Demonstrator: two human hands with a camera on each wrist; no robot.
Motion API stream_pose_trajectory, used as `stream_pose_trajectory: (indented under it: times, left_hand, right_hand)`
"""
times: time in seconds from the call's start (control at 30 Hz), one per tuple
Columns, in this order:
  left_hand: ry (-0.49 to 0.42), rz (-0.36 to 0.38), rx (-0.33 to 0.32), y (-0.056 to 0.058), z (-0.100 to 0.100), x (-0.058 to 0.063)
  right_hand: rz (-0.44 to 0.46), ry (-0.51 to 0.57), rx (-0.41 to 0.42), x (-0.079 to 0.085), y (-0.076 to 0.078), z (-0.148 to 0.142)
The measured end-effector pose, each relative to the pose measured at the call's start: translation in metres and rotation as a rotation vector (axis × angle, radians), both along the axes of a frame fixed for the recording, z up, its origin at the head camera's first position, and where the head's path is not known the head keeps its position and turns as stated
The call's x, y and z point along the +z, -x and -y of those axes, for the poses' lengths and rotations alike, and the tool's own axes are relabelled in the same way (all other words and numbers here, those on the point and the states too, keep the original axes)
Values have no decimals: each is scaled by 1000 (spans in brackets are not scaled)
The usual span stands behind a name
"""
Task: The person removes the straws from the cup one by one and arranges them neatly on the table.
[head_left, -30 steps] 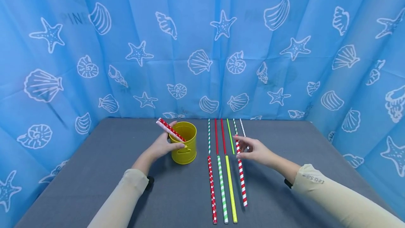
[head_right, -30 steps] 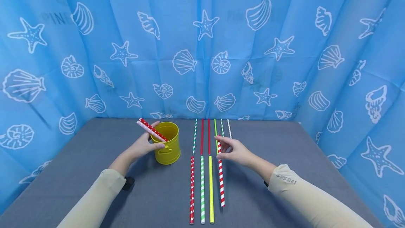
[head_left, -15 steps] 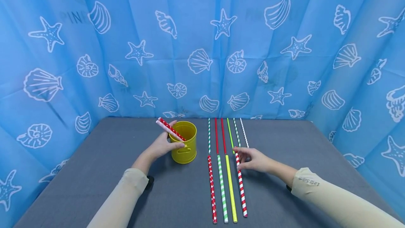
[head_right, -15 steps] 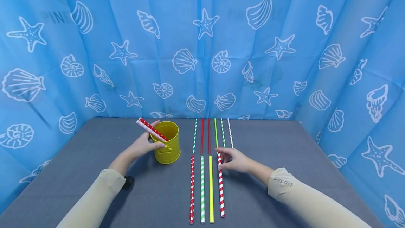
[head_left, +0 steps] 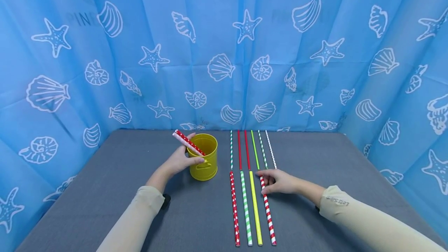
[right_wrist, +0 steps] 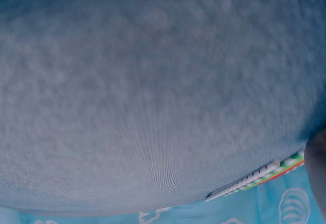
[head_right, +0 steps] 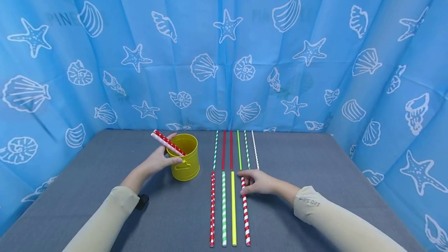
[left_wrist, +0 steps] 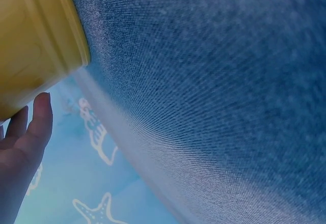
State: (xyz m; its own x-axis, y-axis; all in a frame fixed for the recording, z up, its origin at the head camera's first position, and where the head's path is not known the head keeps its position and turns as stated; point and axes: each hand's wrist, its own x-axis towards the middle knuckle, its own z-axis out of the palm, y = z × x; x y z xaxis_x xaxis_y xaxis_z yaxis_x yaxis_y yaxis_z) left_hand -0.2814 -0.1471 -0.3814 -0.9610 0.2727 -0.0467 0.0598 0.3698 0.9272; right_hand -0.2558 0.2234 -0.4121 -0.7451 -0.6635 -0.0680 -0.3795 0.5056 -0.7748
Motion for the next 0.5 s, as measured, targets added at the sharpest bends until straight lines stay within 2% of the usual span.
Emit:
stream_pose_trajectory:
  times: [0.17,0.5]
  left_hand:
    - [-4,-1,2,0,0,0]
    - [2,-7,7,0,0,-1]
  right_hand:
    - [-45,-37,20,-2,-3,2]
    - [-20,-52,-3,-2,-1,2]
